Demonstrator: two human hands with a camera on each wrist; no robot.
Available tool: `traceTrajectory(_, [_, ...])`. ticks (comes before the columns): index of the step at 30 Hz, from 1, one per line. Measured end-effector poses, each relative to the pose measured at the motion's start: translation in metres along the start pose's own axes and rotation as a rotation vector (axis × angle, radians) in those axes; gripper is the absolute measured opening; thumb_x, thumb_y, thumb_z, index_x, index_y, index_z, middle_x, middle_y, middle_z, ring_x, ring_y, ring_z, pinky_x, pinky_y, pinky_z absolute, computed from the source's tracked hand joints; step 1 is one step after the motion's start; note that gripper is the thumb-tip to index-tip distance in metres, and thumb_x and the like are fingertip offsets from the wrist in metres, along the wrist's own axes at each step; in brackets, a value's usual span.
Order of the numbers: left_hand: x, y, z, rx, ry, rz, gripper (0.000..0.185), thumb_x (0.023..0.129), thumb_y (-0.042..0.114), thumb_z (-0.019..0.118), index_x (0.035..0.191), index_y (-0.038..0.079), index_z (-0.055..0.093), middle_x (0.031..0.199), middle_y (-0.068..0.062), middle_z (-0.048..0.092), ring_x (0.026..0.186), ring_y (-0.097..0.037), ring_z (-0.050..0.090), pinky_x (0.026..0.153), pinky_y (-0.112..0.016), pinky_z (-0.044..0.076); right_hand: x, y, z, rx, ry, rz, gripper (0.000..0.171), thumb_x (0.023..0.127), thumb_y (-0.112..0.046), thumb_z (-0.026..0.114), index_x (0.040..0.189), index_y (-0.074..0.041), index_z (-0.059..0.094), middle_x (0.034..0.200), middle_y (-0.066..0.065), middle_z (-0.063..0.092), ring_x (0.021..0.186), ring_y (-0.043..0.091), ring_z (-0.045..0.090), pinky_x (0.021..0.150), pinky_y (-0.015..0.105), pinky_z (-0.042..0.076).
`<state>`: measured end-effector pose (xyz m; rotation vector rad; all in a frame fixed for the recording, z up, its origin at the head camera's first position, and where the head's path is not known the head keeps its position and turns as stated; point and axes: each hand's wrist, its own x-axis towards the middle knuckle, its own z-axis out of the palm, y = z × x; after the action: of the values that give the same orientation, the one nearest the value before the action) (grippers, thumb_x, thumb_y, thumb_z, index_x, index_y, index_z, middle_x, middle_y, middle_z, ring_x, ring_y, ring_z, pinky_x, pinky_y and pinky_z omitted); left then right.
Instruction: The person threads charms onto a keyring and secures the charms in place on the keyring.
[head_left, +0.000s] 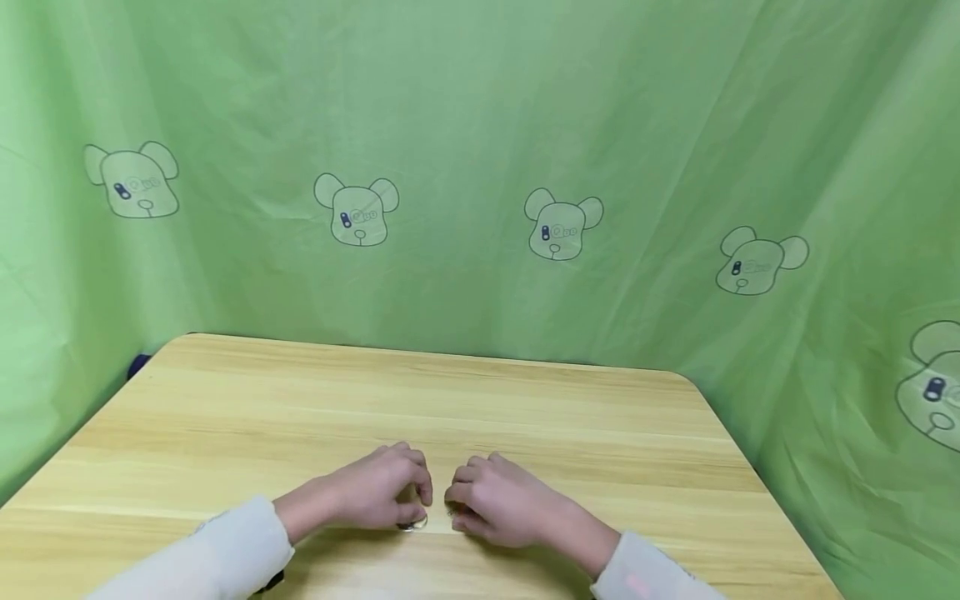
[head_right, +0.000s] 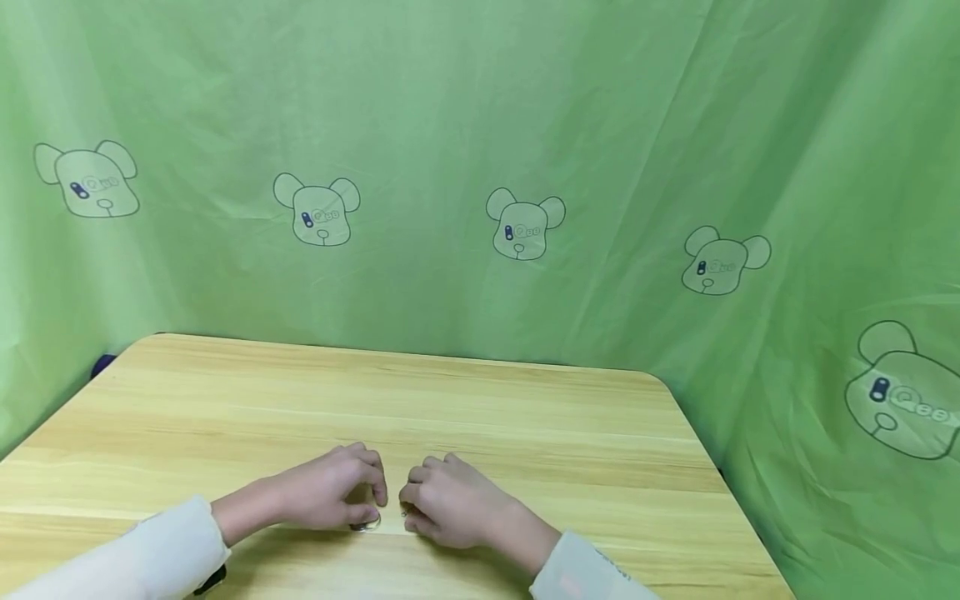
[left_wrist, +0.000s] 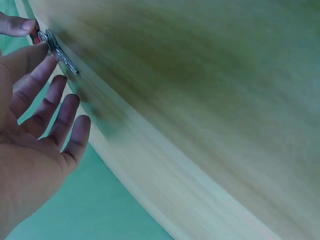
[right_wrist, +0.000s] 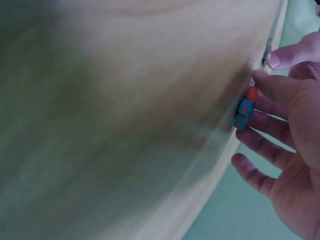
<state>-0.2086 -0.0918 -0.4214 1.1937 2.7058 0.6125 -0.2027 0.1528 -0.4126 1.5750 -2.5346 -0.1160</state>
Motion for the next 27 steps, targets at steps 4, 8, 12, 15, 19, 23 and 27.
traceTrajectory(4, [0.0022,0.0001,0.0004,-0.005,-0.006,0.017,0.009,0.087,0.024,0.078,0.088,0.028,0.07,0.094,0.019,0.058,0.088,-0.005,0.045,0.08,-0.028,0.042,0.0008,-0.001,0.0018,0.009,0.021,-0.013,0.011,0.095,-0.031,0.073,0.099,-0.021,0.072,0.092,-0.012,0.064,0.085,0.007,0.056,0.069,0.02,0.038])
traceTrajectory(8, [0.0047,0.0011,-0.0006,-0.005,-0.02,0.03,0.016,0.084,0.02,0.078,0.081,0.03,0.065,0.088,0.018,0.055,0.084,-0.006,0.044,0.078,-0.027,0.04,0.0014,-0.0021,0.0019,0.007,0.009,0.005,0.01,0.095,-0.031,0.073,0.096,-0.021,0.072,0.089,-0.012,0.063,0.082,0.006,0.054,0.068,0.02,0.038])
traceTrajectory(12, [0.0071,0.002,-0.0008,-0.008,-0.048,0.032,0.019,0.083,0.018,0.077,0.078,0.029,0.063,0.083,0.016,0.053,0.081,-0.007,0.042,0.077,-0.027,0.037,0.002,-0.0038,-0.0002,0.009,-0.02,0.035,0.009,0.096,-0.03,0.073,0.096,-0.021,0.073,0.089,-0.012,0.064,0.081,0.006,0.054,0.068,0.02,0.037])
traceTrajectory(15, [0.0079,0.0017,-0.0005,-0.008,-0.074,0.025,0.02,0.085,0.018,0.075,0.077,0.03,0.062,0.081,0.015,0.052,0.08,-0.007,0.041,0.077,-0.027,0.036,0.0024,-0.0046,-0.0015,0.005,-0.028,0.051,0.007,0.095,-0.028,0.073,0.096,-0.021,0.075,0.089,-0.013,0.065,0.081,0.006,0.055,0.068,0.02,0.037])
traceTrajectory(19, [0.0085,-0.0006,-0.001,-0.036,-0.116,0.005,0.021,0.089,0.019,0.073,0.077,0.031,0.06,0.081,0.015,0.051,0.082,-0.007,0.041,0.08,-0.03,0.035,0.0029,-0.0049,-0.0016,-0.011,-0.024,0.059,0.003,0.094,-0.023,0.075,0.095,-0.021,0.076,0.088,-0.013,0.066,0.08,0.006,0.057,0.067,0.019,0.037])
traceTrajectory(23, [0.0092,-0.0039,-0.0022,-0.134,-0.134,0.003,0.02,0.091,0.013,0.071,0.079,0.026,0.063,0.077,0.016,0.054,0.076,-0.003,0.047,0.089,-0.032,0.042,0.0039,-0.0051,-0.0012,-0.04,-0.023,0.061,0.004,0.091,-0.021,0.078,0.093,-0.023,0.076,0.085,-0.013,0.065,0.079,0.006,0.057,0.066,0.019,0.036])
traceTrajectory(27, [0.009,-0.0073,-0.0028,-0.284,-0.132,-0.008,0.018,0.094,0.004,0.067,0.083,0.018,0.065,0.073,0.013,0.059,0.064,0.0,0.052,0.076,-0.025,0.052,0.0048,-0.0059,-0.0006,-0.105,-0.043,0.051,0.004,0.092,-0.023,0.077,0.094,-0.022,0.074,0.085,-0.013,0.063,0.079,0.005,0.054,0.067,0.019,0.036])
